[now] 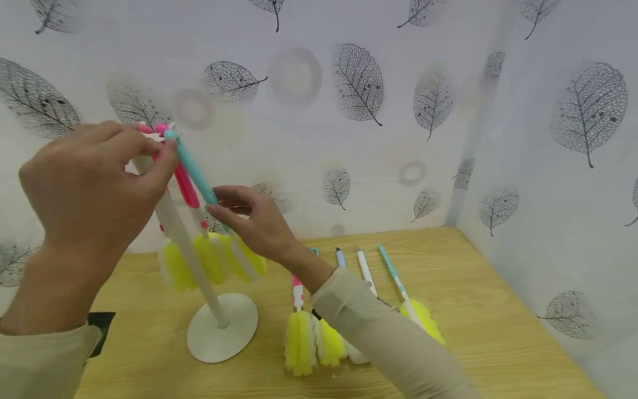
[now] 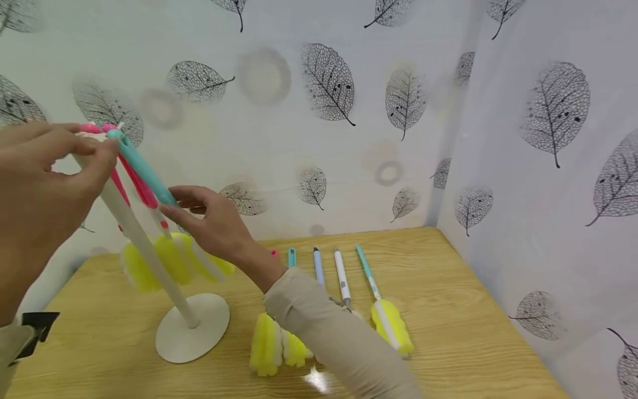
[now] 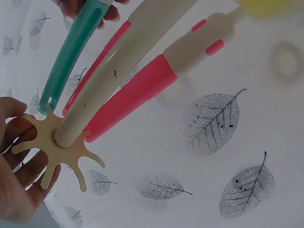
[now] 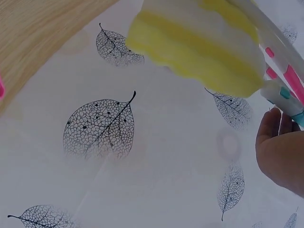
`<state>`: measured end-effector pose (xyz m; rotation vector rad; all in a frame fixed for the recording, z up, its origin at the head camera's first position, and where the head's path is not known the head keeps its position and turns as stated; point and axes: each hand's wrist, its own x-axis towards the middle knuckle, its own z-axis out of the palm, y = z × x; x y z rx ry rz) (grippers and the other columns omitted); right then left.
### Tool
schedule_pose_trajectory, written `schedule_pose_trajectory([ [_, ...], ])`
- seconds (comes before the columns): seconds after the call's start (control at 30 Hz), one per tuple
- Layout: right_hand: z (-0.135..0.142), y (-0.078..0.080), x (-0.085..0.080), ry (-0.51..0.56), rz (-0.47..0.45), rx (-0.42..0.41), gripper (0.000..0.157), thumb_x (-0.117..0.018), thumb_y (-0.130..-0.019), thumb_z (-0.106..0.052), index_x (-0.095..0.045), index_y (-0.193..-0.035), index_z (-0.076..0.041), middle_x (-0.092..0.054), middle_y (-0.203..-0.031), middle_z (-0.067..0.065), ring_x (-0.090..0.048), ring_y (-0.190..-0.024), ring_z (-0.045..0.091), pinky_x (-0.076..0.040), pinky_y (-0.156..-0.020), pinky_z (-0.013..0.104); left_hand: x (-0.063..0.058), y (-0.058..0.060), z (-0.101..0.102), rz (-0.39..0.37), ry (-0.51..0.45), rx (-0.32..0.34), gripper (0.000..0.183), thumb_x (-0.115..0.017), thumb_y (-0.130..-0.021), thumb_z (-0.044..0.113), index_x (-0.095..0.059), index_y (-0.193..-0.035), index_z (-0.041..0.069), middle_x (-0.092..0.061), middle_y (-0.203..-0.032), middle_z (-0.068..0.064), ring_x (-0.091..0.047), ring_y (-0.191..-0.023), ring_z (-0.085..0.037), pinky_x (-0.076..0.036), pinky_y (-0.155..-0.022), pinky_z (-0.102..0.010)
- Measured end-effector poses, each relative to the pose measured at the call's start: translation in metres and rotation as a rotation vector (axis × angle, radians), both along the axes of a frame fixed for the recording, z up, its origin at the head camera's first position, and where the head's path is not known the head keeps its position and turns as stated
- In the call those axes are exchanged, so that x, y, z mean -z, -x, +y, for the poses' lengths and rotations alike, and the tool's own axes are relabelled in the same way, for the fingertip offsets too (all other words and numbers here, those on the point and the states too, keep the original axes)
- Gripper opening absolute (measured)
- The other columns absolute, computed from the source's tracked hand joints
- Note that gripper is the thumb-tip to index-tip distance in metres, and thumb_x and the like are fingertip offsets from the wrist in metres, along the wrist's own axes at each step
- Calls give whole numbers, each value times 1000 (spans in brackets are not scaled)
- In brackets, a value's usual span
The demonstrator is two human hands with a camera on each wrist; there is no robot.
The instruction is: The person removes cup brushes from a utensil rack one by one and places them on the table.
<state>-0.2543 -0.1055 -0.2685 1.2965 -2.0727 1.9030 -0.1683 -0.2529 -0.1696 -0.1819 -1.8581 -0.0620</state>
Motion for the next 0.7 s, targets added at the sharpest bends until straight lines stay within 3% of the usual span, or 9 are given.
schedule_pose_trajectory([
  [0.1,-6,-1,0,37,-19,14,31,-64,-91,-13,-61,-120,-1,-67,-104,3,-63,-90,3,-49,-80,21,0,1,4,45,6,-29,41,-51,-89,29,-69,-67,0,-68,-71,-14,-58,-56,-35,-25,-43,-39],
  [0.3,-7,-1,0,47,-38,41,30,-64,-91,-14,-63,-118,-2,-68,-104,3,-63,-87,2,-50,-78,20,2,4,13,80,-8,-93,41,-47,-89,27,-66,-66,-1,-61,-61,-15,-40,-39,-31,-16,-41,-35],
  [0.6,5,4,-5,70,-39,30,28,-65,-91,-13,-63,-116,-1,-69,-105,5,-64,-92,6,-50,-80,23,4,5,15,62,11,-96,43,-47,-93,29,-65,-72,-4,-69,-83,-18,-53,-48,-38,-23,-40,-40],
  [0.7,14,8,-10,109,-46,16,28,-64,-90,-9,-63,-116,2,-68,-104,7,-66,-90,10,-51,-81,25,3,6,15,57,20,-93,44,-45,-94,28,-64,-71,-4,-68,-74,-19,-48,-43,-37,-20,-39,-38],
])
